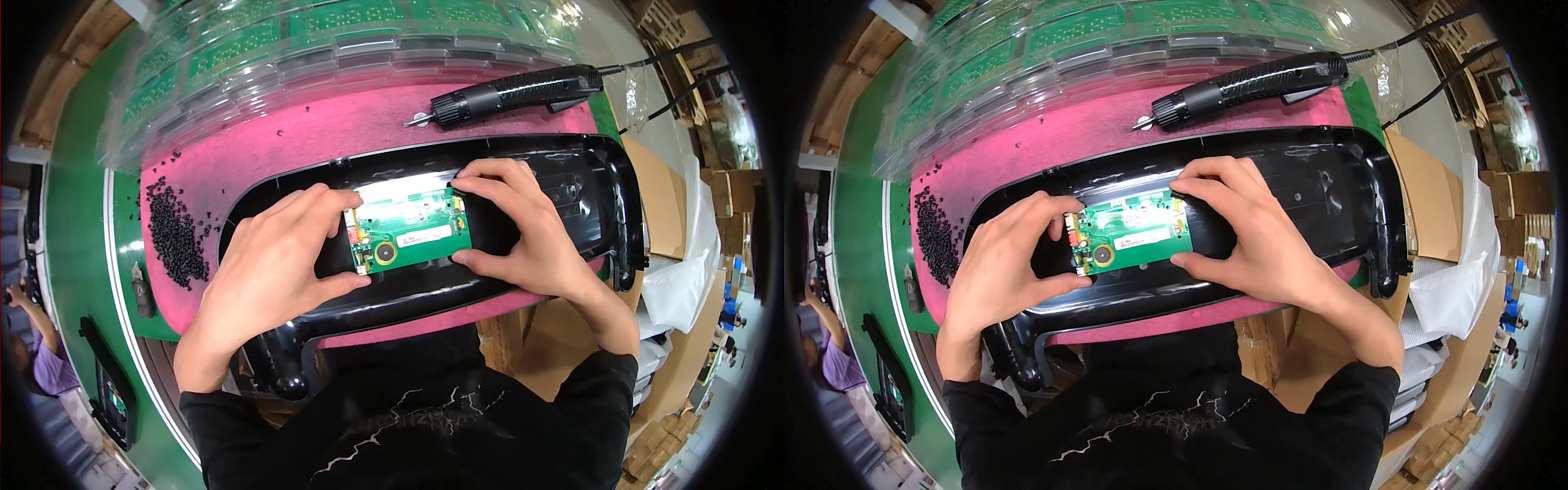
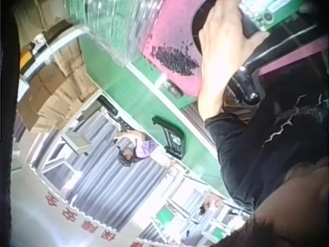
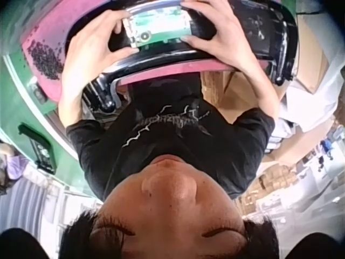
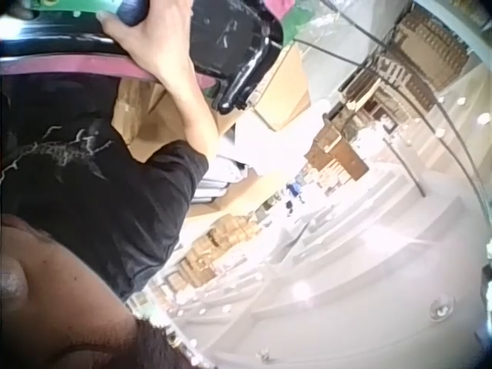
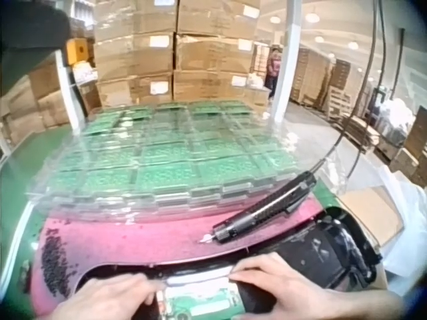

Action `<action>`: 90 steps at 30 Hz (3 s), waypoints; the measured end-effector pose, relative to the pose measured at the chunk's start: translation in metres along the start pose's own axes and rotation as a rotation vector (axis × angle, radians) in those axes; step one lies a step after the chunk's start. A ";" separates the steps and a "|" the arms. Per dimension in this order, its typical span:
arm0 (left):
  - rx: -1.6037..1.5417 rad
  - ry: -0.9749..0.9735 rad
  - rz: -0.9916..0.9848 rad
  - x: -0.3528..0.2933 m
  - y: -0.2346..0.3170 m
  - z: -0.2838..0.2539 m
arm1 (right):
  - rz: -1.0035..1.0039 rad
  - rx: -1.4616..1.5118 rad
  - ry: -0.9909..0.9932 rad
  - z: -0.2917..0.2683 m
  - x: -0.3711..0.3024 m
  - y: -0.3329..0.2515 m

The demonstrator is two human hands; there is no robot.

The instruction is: Assembling electronic components by placing a circuit board into a plastic housing and securing it with an electric screwdriver.

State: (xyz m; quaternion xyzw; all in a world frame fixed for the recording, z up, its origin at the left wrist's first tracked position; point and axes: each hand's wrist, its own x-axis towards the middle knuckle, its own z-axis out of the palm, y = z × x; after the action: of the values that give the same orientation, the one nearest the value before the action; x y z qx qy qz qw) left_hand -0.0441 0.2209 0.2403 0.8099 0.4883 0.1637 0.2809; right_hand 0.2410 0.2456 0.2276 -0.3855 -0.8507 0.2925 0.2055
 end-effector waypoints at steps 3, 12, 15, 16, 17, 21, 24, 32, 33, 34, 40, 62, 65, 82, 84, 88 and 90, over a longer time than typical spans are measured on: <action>0.017 0.016 0.012 -0.001 -0.002 0.000 | 0.009 -0.011 -0.011 0.000 0.003 -0.002; 0.037 0.115 0.156 -0.012 -0.009 0.002 | 0.072 -0.083 -0.018 0.001 0.001 -0.016; -0.006 0.112 0.128 -0.020 -0.017 -0.012 | 0.148 -0.008 -0.071 -0.003 0.006 -0.025; -0.057 0.119 0.122 -0.021 -0.022 -0.019 | 0.205 0.055 -0.108 -0.008 0.007 -0.027; -0.099 0.226 0.173 -0.019 -0.033 -0.028 | 0.261 0.144 -0.039 -0.013 0.006 -0.028; 0.074 0.366 -0.040 -0.036 -0.063 -0.065 | 0.227 -0.154 0.348 -0.051 0.008 -0.001; 0.157 0.245 -0.149 -0.052 -0.078 -0.068 | 0.217 -0.644 0.389 -0.090 0.014 0.036; 0.333 0.187 -0.361 -0.044 -0.078 -0.054 | 0.397 0.209 0.636 -0.074 0.054 0.041; 0.360 0.200 -0.370 -0.045 -0.077 -0.053 | 0.332 0.237 0.727 -0.065 0.063 0.028; 0.388 0.211 -0.375 -0.045 -0.077 -0.051 | 0.178 0.339 0.850 -0.055 0.072 0.021; 0.271 0.191 -0.395 -0.033 -0.068 -0.055 | 0.020 1.048 0.577 -0.019 0.092 0.007; -1.075 0.142 0.155 -0.002 -0.008 -0.011 | -0.454 1.521 0.435 -0.016 0.059 -0.084; -0.917 0.158 0.153 -0.001 -0.013 -0.015 | -0.555 1.488 0.399 -0.020 0.054 -0.083; -0.272 0.265 0.278 0.000 -0.010 -0.005 | -0.572 1.253 0.230 -0.014 0.056 -0.074; -0.275 0.269 0.281 0.001 -0.007 -0.006 | -0.592 1.252 0.221 -0.014 0.057 -0.070; -0.110 0.503 0.472 0.005 -0.004 -0.006 | -0.607 1.254 0.251 -0.010 0.058 -0.064; 0.004 0.499 0.551 0.005 -0.005 -0.005 | -0.633 1.274 0.229 -0.008 0.059 -0.062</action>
State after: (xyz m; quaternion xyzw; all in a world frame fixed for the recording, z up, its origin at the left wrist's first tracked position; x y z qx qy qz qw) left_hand -0.0484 0.2284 0.2408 0.8467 0.3056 0.4246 0.0967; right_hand 0.1765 0.2613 0.2816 0.0458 -0.5589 0.6158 0.5534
